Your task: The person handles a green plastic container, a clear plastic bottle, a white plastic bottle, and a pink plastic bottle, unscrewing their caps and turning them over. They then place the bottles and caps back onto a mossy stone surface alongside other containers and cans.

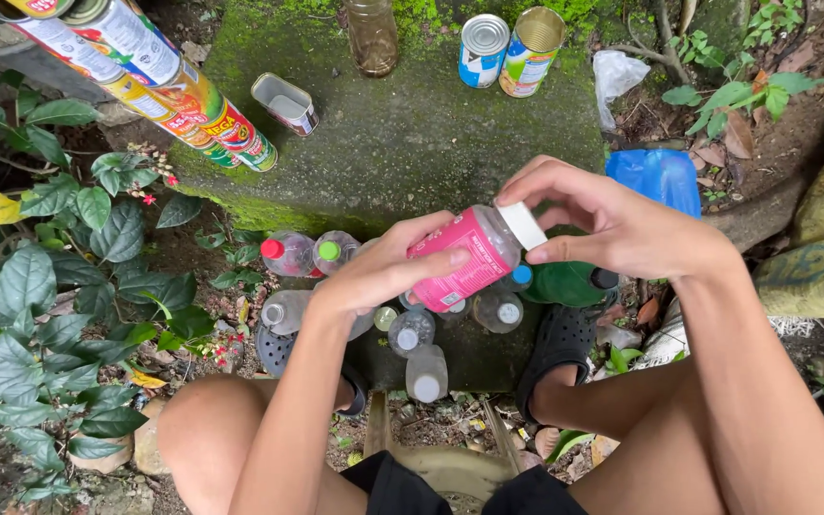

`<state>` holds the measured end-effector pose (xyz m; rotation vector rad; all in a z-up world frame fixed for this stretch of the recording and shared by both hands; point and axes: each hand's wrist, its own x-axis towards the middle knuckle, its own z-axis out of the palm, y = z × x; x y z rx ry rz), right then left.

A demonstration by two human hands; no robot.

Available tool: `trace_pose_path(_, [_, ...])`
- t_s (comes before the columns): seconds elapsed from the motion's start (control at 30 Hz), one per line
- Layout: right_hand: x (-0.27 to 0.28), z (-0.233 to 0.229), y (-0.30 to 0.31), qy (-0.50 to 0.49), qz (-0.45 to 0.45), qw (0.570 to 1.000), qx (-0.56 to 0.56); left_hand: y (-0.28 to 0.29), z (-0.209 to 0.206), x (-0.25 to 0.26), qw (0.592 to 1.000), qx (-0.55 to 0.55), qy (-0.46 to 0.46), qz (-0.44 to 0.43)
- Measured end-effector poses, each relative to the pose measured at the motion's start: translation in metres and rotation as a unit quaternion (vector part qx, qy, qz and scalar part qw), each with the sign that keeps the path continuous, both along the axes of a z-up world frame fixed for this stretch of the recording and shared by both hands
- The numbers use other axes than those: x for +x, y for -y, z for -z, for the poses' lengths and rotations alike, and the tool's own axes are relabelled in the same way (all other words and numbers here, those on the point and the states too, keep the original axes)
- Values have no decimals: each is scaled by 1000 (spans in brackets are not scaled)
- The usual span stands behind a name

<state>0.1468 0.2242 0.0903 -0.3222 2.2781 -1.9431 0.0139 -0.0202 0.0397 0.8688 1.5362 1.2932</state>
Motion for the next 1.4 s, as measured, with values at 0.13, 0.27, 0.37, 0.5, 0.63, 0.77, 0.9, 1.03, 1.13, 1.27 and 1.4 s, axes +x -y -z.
trace_pose_path(0.13, [-2,-3,-6,85,53,993,68,-6,-30,15,993,-37,-98,-48])
trace_pose_path(0.27, [-9,11,-9,94,86,986,105,-15,-30,22,956,-49,-269,-106])
trace_pose_path(0.37, [-16,19,-6,124,98,986,50,-20,-23,21,891,16,-427,-154])
trace_pose_path(0.5, [-23,22,-2,34,151,988,15,-11,-47,13,823,45,-536,-183])
trace_pose_path(0.63, [-22,16,-1,40,232,971,-33,55,-68,-12,869,52,-405,-278])
trace_pose_path(0.77, [-34,21,-8,-2,216,976,-36,180,58,-14,913,33,-77,-400])
trace_pose_path(0.9, [-28,27,-10,36,242,969,-23,332,254,7,919,46,102,-377])
trace_pose_path(1.03, [-30,26,-3,12,230,972,-43,392,323,34,922,-30,85,-376])
trace_pose_path(1.13, [-35,23,2,2,233,971,-43,389,319,36,924,-77,70,-369])
trace_pose_path(1.27, [-41,25,8,-3,229,973,-41,363,257,35,919,-147,45,-364])
trace_pose_path(1.4, [-47,29,8,2,248,967,-49,306,111,10,910,-218,18,-352])
